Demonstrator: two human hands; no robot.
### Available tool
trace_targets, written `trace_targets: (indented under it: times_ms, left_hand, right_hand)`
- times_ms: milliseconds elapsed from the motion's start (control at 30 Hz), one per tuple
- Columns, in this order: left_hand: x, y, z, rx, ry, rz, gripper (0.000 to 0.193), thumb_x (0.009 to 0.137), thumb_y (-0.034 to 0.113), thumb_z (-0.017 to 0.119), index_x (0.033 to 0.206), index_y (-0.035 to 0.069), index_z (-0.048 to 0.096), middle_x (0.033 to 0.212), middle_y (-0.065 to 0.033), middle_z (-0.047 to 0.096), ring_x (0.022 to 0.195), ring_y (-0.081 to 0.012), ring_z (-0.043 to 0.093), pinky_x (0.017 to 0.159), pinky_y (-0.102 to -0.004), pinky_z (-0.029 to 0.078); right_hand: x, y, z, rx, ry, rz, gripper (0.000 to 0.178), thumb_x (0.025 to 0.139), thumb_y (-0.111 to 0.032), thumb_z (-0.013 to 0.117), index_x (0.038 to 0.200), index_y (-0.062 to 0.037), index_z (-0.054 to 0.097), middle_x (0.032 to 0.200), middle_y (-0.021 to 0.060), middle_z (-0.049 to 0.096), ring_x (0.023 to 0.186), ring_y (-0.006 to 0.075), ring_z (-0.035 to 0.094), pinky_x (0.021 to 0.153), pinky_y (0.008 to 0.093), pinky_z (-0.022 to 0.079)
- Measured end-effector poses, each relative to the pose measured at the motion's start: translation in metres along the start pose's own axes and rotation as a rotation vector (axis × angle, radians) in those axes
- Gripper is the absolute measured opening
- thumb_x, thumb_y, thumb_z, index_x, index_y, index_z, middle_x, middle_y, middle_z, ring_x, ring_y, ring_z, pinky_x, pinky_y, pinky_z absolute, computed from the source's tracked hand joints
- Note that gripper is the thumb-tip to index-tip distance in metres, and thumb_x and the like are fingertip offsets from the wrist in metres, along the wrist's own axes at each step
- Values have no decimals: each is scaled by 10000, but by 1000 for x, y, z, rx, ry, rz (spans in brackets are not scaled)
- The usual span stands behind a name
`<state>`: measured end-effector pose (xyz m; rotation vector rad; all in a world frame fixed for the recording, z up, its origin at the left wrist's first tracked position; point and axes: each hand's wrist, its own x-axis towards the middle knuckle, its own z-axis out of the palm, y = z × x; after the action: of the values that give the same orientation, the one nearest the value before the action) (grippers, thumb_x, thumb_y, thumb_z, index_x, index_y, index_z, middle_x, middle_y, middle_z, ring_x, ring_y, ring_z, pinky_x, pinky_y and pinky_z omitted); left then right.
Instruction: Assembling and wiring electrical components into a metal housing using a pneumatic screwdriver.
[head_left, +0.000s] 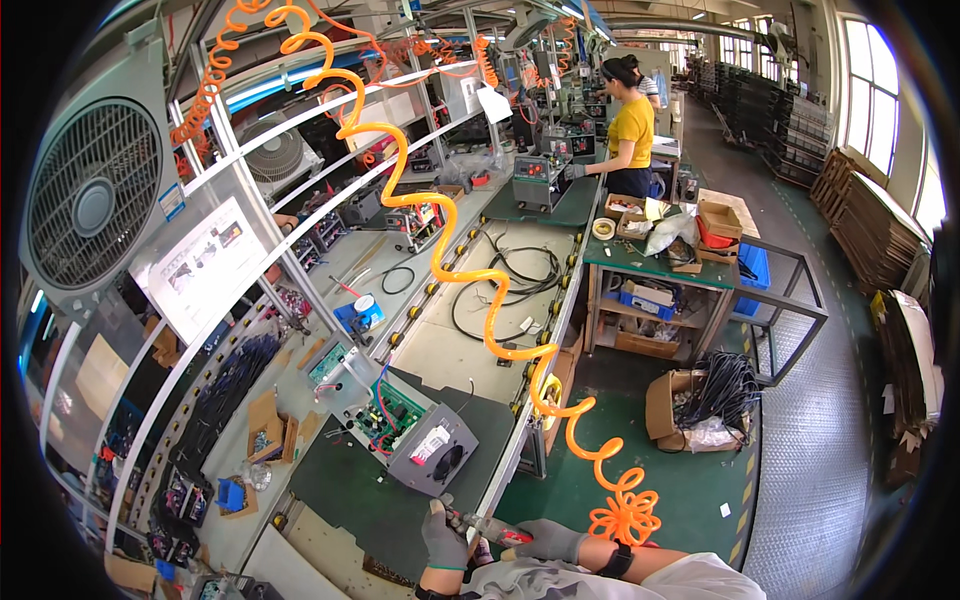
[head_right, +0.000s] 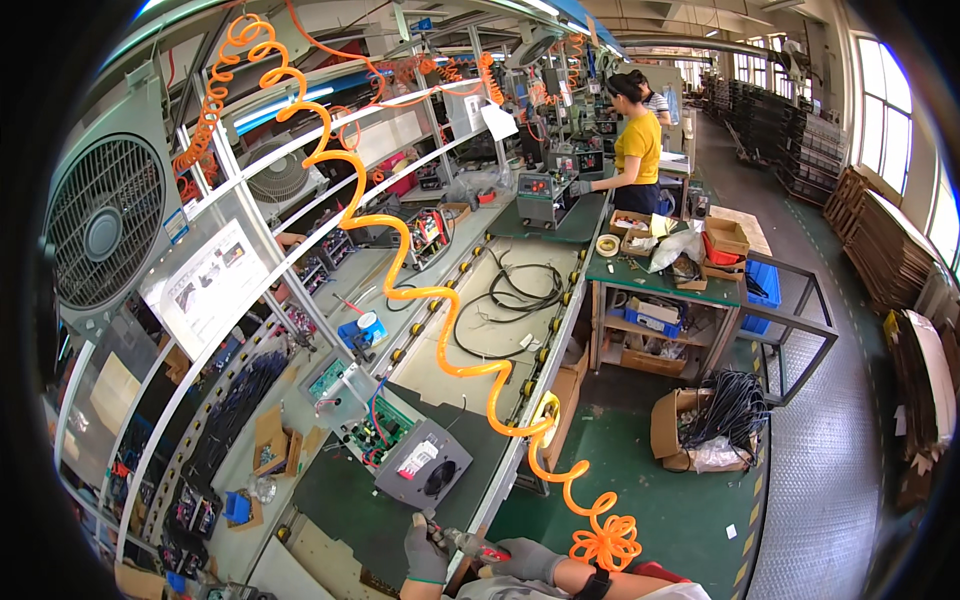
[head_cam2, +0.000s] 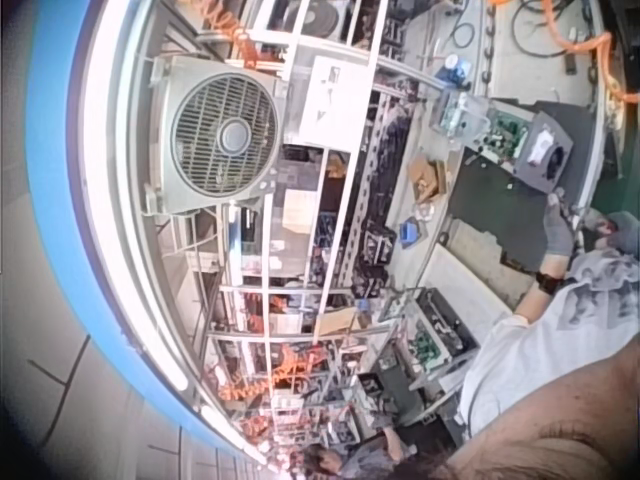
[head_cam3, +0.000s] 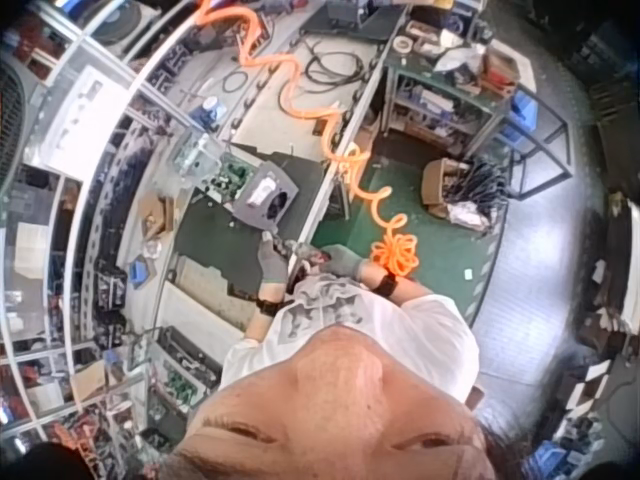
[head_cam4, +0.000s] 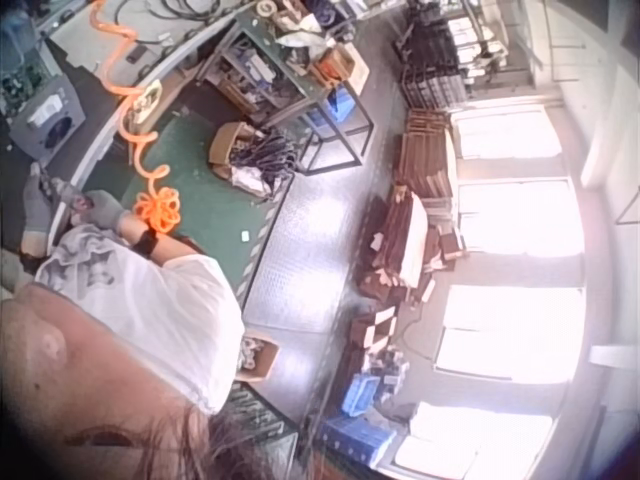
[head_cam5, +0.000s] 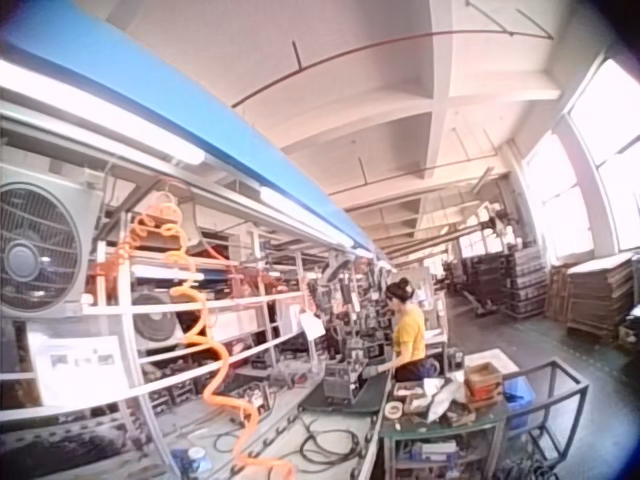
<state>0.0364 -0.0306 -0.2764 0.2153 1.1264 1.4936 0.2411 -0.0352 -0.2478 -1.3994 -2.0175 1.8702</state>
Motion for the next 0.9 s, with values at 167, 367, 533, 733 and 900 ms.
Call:
trace_targets:
  times_ms: [167,367,533,733,900]
  left_hand:
    - [-3,2,1,1,4,-4,272,928,348,539,800,113,492,628,21,406,506,-77,377,449,-220,329]
    - [-15,14,10,17,-63,-19,239,930,327,544,890,92,529,655,17,443,526,-87,400,471,-225,355]
    - [-8,15,5,-188,-262,-35,219,938,305,539,896,90,533,697,13,487,590,-92,439,537,-227,392]
    - [-1,15,13,-27,-275,56,232,933,319,543,871,96,521,724,-11,507,611,-109,453,559,-242,393]
    - [0,10,16,-39,-270,14,250,934,296,541,968,49,521,735,-15,481,624,-117,449,576,-256,393]
  right_hand:
    - [-1,0,2,-13,48,-49,687,705,-581,686,1062,-1,594,915,192,636,829,283,615,758,355,461]
    - [-6,-3,-4,102,-18,14,635,728,-538,703,1055,-4,595,821,130,623,706,191,598,650,317,466]
    - [-14,-9,-9,103,35,-76,610,748,-551,682,1009,-5,607,779,110,609,680,181,566,638,302,444]
    - [-17,-8,-15,246,19,-90,570,767,-546,676,958,-12,620,740,39,586,623,101,528,553,252,424]
    - [-30,-17,-27,239,-20,0,545,785,-541,662,959,-25,622,711,19,563,603,82,510,526,233,415]
